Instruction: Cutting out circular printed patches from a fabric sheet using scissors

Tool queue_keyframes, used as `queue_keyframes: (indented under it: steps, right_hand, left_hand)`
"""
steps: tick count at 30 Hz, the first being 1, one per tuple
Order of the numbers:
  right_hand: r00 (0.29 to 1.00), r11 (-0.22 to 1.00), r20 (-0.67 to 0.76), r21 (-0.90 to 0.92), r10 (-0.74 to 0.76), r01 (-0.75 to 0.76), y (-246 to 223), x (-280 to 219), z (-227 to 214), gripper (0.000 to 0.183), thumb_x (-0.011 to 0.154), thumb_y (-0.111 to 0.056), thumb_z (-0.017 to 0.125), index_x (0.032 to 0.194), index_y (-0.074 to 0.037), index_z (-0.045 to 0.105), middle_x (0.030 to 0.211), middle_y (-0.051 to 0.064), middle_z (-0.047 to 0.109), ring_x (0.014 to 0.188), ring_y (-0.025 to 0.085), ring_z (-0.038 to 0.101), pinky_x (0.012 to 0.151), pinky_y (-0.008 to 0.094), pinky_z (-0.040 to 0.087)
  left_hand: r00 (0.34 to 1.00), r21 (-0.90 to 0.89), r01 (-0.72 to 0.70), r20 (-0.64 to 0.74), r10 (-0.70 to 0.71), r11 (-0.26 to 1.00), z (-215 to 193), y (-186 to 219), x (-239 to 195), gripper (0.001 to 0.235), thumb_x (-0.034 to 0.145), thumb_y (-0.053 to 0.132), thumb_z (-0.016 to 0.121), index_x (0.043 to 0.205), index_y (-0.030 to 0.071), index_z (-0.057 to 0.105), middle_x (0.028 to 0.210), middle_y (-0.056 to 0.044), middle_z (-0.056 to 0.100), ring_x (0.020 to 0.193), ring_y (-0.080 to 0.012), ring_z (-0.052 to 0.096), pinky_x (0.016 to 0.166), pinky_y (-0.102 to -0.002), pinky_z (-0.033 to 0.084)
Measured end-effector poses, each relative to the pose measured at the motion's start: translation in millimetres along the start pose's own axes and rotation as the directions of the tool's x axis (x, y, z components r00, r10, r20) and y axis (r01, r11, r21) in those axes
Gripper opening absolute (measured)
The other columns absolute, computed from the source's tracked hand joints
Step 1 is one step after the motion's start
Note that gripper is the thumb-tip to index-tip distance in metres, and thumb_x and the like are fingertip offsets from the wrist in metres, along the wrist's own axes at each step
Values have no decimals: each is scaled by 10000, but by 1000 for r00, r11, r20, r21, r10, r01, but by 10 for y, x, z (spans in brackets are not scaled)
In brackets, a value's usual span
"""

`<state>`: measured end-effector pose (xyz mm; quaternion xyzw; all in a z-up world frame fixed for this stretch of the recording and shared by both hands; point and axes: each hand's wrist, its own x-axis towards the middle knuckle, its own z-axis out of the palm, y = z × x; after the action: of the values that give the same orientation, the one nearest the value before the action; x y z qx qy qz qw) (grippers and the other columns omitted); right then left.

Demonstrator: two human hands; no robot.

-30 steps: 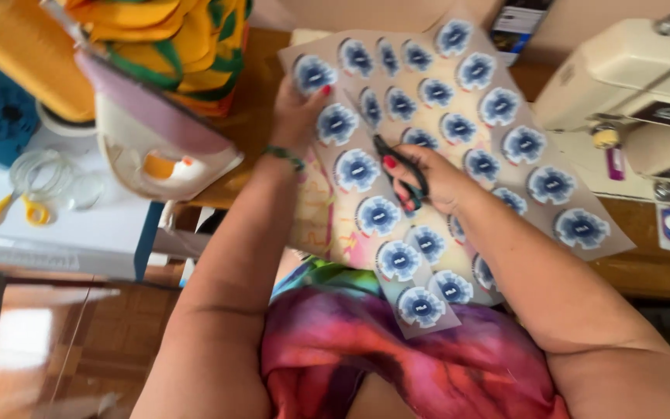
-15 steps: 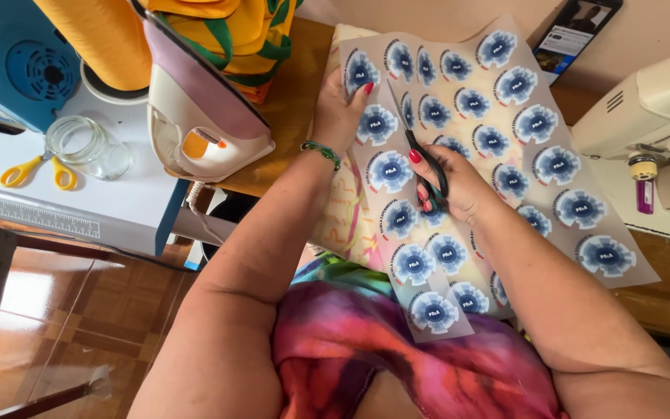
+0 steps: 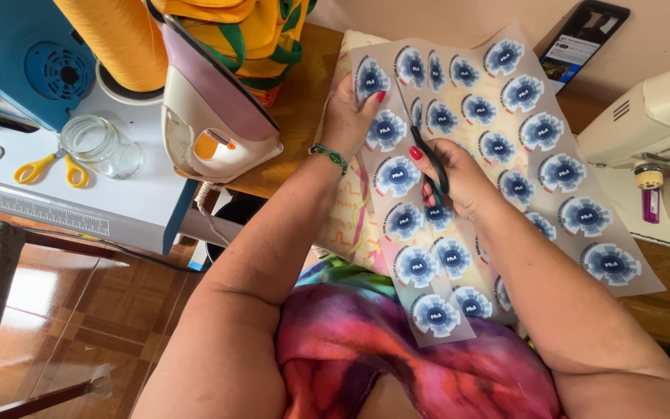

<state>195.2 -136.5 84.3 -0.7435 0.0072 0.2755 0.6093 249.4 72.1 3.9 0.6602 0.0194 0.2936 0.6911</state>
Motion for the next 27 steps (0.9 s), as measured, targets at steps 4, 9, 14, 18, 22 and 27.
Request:
queue_keyframes:
  steps: [4, 9, 14, 18, 22, 27]
  right_hand:
    - [999, 999, 0, 12, -51, 51, 141, 100, -32, 328, 918, -343, 749, 1075, -111, 578, 532, 70, 477, 414, 155, 510, 356, 291, 468]
    - [996, 995, -23, 44, -87, 88, 161, 146, -58, 268, 910, -250, 776, 1077, -106, 623, 532, 45, 504, 407, 129, 515, 327, 287, 469]
    - [993, 994, -40, 8, -111, 111, 78, 233, 11, 413, 902, -331, 741, 1239, -110, 648, 862, 28, 625, 751, 130, 584, 688, 272, 487]
    - [973, 973, -54, -62, -225, 222, 264, 436, -36, 347, 908, -357, 746, 1160, -125, 695, 1043, -11, 725, 993, 98, 641, 963, 267, 498]
    - [983, 984, -49, -32, -175, 173, 200, 329, -2, 312, 891, -360, 779, 1033, -119, 640, 614, -11, 475, 382, 102, 422, 293, 261, 355]
    - [991, 991, -77, -75, -112, 106, -106, 209, 111, 434, 873, -411, 727, 1198, -127, 682, 1114, 18, 727, 1064, 143, 665, 983, 270, 504]
  left_hand:
    - [1000, -69, 15, 0, -15, 998, 18, -44, 0, 245, 888, 85, 726, 1124, 110, 663, 1041, -25, 773, 937, -101, 706, 879, -252, 575]
    - [999, -91, 32, 1, -32, 995, 20, -54, 9, 260, 873, 70, 741, 1121, 107, 675, 1043, -34, 776, 933, -119, 720, 875, -266, 588]
    - [999, -194, 44, 31, -39, 980, 70, -173, 9, 336, 874, 57, 760, 1189, 87, 649, 1107, -62, 764, 996, -137, 719, 930, -272, 582]
    - [998, -240, 61, 49, -51, 969, 68, -184, 1, 353, 885, 42, 755, 1213, 80, 631, 1154, -74, 750, 1056, -146, 709, 977, -278, 574]
    - [998, -144, 54, 36, -49, 988, 48, -143, -4, 333, 872, 62, 775, 1176, 96, 644, 1126, -52, 760, 1028, -125, 705, 966, -267, 564]
    - [997, -204, 59, 59, -48, 977, 59, -39, -40, 316, 873, 43, 761, 1166, 74, 649, 1117, -71, 762, 1023, -134, 713, 957, -274, 576]
